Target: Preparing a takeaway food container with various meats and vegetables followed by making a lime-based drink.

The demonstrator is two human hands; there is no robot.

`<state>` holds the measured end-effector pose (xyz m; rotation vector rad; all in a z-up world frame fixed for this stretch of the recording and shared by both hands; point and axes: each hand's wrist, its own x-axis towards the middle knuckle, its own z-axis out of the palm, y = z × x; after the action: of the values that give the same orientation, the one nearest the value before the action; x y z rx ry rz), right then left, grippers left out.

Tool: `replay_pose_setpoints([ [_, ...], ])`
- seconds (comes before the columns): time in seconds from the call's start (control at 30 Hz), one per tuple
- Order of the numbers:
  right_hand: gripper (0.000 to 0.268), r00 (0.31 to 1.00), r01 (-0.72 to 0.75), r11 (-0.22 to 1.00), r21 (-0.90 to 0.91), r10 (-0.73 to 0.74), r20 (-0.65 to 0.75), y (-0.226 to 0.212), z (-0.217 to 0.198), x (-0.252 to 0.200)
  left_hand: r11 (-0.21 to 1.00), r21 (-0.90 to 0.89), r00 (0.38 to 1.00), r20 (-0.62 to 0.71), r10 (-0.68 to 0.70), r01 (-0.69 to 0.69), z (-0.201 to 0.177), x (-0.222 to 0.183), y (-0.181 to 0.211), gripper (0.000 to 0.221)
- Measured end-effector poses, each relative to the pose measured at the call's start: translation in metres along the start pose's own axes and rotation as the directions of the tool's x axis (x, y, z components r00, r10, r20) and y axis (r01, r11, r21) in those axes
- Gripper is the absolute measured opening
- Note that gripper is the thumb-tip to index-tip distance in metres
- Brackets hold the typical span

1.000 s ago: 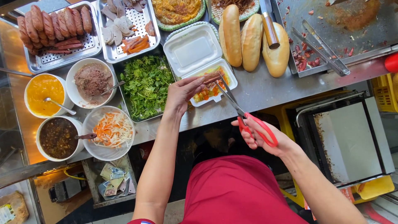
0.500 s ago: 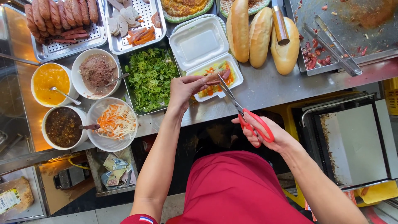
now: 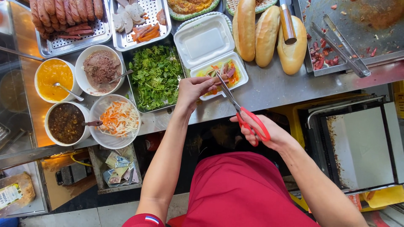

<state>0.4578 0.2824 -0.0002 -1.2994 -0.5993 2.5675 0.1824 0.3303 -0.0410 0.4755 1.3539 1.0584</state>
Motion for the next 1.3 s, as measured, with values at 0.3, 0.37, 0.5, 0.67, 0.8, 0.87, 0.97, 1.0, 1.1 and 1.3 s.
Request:
replay_pose_setpoints([
  [0.3,0.048,0.982,0.068,0.945,-0.319,-0.119,-0.145,-0.008,-0.039,-0.036,0.355,0.886,0.702,-0.049,0.71,-0.297,0.014,-0.021,-0.015,0.036],
  [0.37,0.048,0.929,0.086,0.833,-0.547,-0.266,-0.259,-0.015,-0.065,-0.052,0.443,0.845,0.72,-0.105,0.686,-0.3,0.009,-0.034,-0.022,0.033],
  [0.5,0.064,0.643,-0.262,0.075,-0.962,-0.73,-0.232,-0.02,-0.121,-0.042,0.796,0.585,0.764,-0.441,0.47,-0.152,0.017,-0.058,-0.014,0.026],
  [0.67,0.047,0.563,-0.043,-0.045,-0.998,-0.826,0.013,-0.047,-0.132,-0.014,0.847,0.529,0.767,-0.519,0.376,-0.056,0.005,-0.019,-0.052,0.038],
  [0.8,0.036,0.772,0.289,0.572,-0.768,-0.613,-0.167,-0.074,-0.113,0.035,0.786,0.618,0.741,-0.521,0.424,-0.016,0.009,0.002,-0.057,0.054],
  [0.87,0.039,0.803,0.361,0.626,-0.691,-0.585,-0.11,-0.07,-0.109,0.078,0.775,0.631,0.749,-0.528,0.4,0.03,0.013,0.003,-0.058,0.055],
  [0.97,0.042,0.837,0.451,0.718,-0.53,-0.546,-0.028,-0.064,-0.089,0.115,0.765,0.641,0.772,-0.515,0.373,0.059,0.02,0.003,-0.056,0.052],
  [1.0,0.042,0.849,0.465,0.76,-0.453,-0.528,-0.014,-0.058,-0.082,0.119,0.77,0.636,0.792,-0.494,0.358,0.049,0.023,0.001,-0.058,0.047],
  [1.1,0.042,0.765,0.596,0.683,-0.423,-0.642,0.042,-0.051,-0.073,0.12,0.819,0.554,0.779,-0.443,0.444,-0.152,0.023,-0.003,-0.072,0.04],
  [1.3,0.053,0.773,0.608,0.759,-0.233,-0.633,-0.044,-0.059,-0.051,0.096,0.854,0.107,0.768,-0.391,0.507,-0.509,0.004,-0.006,-0.088,0.049],
])
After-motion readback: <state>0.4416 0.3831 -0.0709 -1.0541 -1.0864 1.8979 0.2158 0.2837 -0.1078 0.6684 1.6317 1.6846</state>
